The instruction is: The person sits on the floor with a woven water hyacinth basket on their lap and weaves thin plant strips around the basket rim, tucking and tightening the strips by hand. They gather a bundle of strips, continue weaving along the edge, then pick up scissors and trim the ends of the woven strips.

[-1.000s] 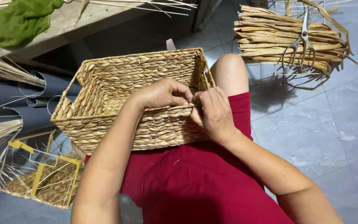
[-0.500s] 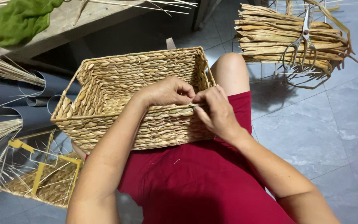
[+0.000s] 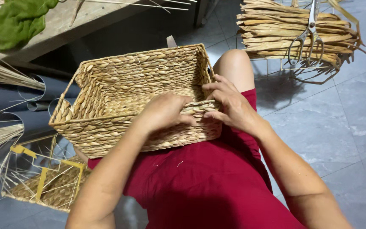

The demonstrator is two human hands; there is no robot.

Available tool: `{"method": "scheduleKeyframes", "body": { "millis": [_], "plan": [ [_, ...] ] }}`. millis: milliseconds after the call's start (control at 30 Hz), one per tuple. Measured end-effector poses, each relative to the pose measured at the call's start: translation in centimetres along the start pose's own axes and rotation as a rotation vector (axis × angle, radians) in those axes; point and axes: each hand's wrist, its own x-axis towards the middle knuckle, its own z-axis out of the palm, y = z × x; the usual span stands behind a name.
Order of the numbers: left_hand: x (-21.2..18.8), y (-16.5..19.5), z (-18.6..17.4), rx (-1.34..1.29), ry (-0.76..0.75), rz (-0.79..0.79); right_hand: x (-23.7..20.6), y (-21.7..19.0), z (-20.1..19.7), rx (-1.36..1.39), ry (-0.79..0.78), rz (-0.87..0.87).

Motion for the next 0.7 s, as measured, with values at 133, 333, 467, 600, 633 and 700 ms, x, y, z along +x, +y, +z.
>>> {"method": "scheduleKeyframes", "body": {
  "millis": [133,333,467,600,633,700],
  "plan": [
    [-0.4,0.6,0.5,-0.001,0.133,-0.030,0.8,1.1,-0.2,0.109,-0.037,0.038],
    [-1.1,0.6,0.0,-0.081,0.165,-0.009,1.8,1.2,-0.7,0.238,-0.029,0.006],
    [-0.3,0.4,-0.6,-0.152,0.114,-0.069,3.3,2.0,-1.9,0.240,-0.069,-0.057],
    [1.0,0.2,-1.2,-0.347,0.199,0.044,3.3,4.0,-3.3,0.563,-0.009,-0.015],
    [1.0,0.2,-1.2,-0.356,0.210,0.021,2.4,4.8,-4.2,0.658,0.093,0.077],
    [0.8,0.2,-0.9,-0.385,0.243,-0.031,0.3,7.1,-5.3,0.782,0.399,0.244]
  ]
}}
